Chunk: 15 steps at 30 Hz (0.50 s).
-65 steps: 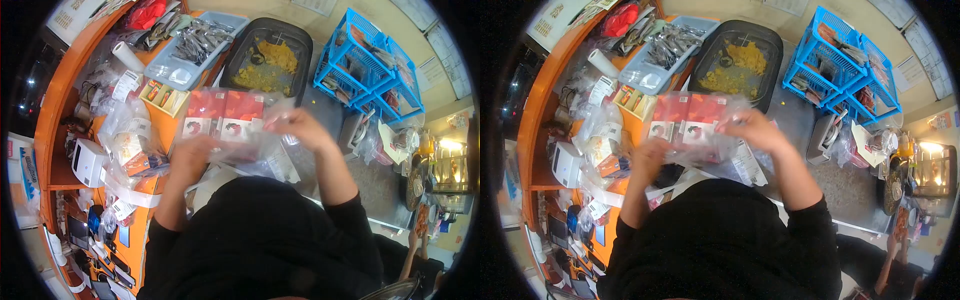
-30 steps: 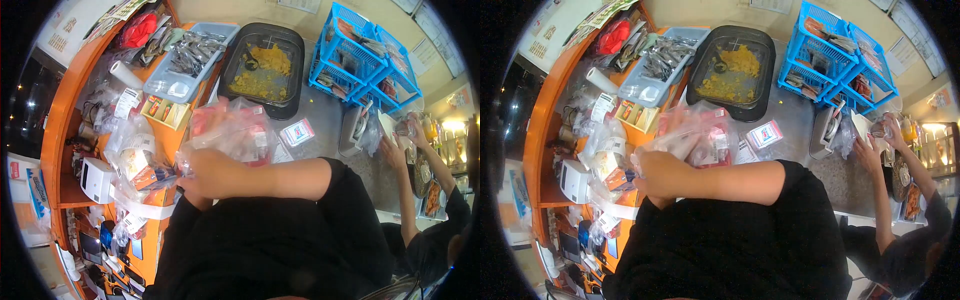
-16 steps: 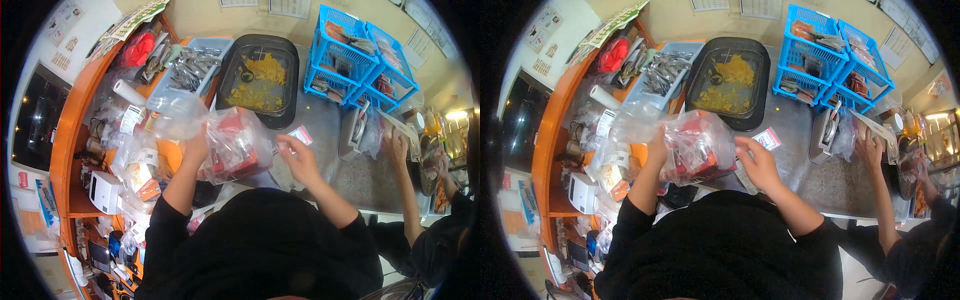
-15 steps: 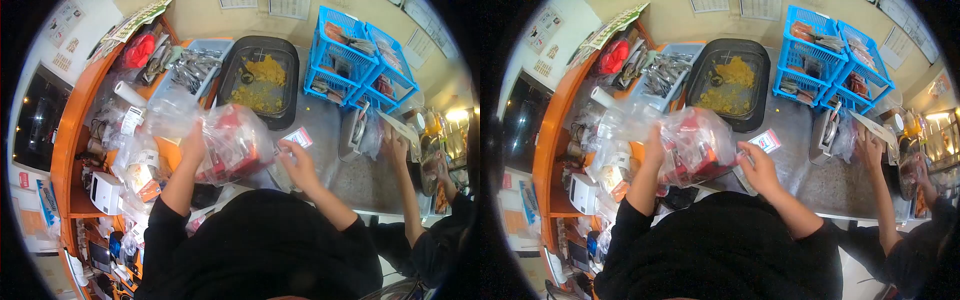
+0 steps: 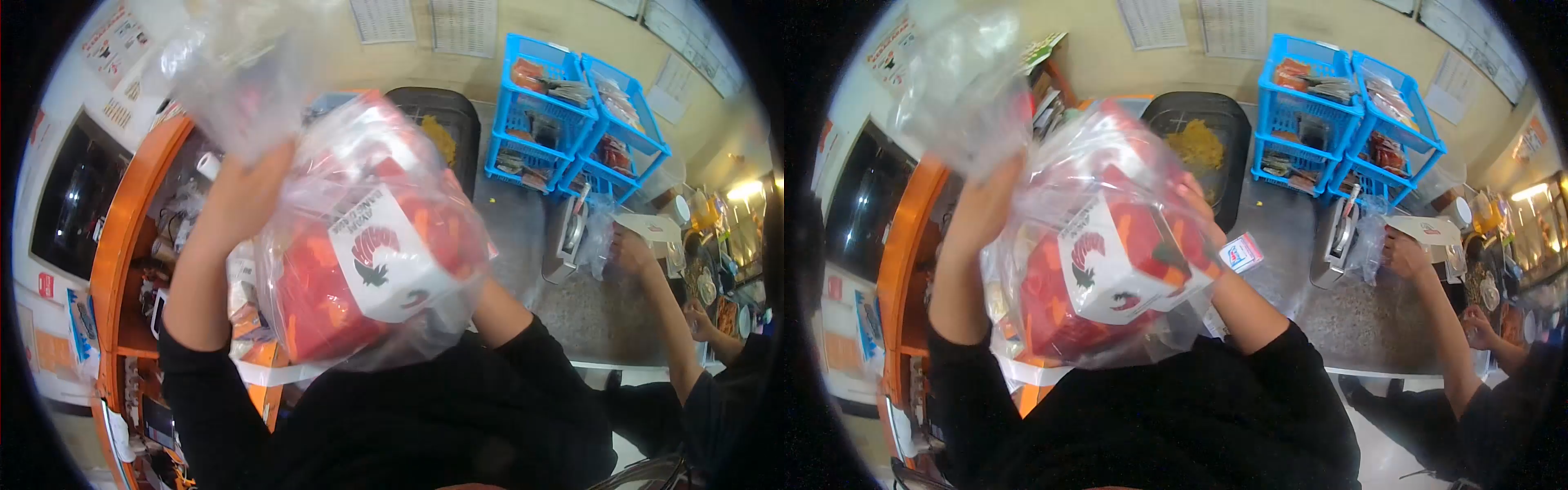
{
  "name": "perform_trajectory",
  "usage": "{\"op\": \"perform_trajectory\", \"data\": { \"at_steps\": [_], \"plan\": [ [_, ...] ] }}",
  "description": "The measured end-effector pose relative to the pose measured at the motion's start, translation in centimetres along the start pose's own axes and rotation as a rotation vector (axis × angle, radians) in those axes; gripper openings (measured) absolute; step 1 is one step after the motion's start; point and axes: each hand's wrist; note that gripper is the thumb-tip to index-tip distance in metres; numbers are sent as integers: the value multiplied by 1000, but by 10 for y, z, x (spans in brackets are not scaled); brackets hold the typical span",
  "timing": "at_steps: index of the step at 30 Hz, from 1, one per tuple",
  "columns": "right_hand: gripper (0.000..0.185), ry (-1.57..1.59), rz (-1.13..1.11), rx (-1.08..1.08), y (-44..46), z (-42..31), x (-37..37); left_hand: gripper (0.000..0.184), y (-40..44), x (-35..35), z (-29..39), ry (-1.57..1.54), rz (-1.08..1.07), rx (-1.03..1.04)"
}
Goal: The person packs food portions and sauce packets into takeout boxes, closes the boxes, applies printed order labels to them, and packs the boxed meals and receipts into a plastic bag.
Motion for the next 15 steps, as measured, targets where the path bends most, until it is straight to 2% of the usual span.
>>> {"op": "perform_trajectory", "data": {
  "at_steps": [2, 6, 10, 15],
  "plan": [
    [76, 0, -18, 51, -3, -11, 14, 24, 7, -19, 13, 289, -87, 355],
    [73, 3, -57, 128, -22, -34, 48, 23, 5, -21, -27, 512, -75, 472],
    [69, 23, -128, 177, -37, -43, 56, 23, -17, -8, -63, 541, -29, 459],
    [65, -91, -237, 331, -73, -34, 14, 24, -75, 34, -119, 402, -20, 209]
  ]
}}
Point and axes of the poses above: each hand's wrist, its own y-axis towards the middle knuckle, its own x-axis out of the palm, z = x × y, and after that the axes turned 5 degrees about z, right-handed
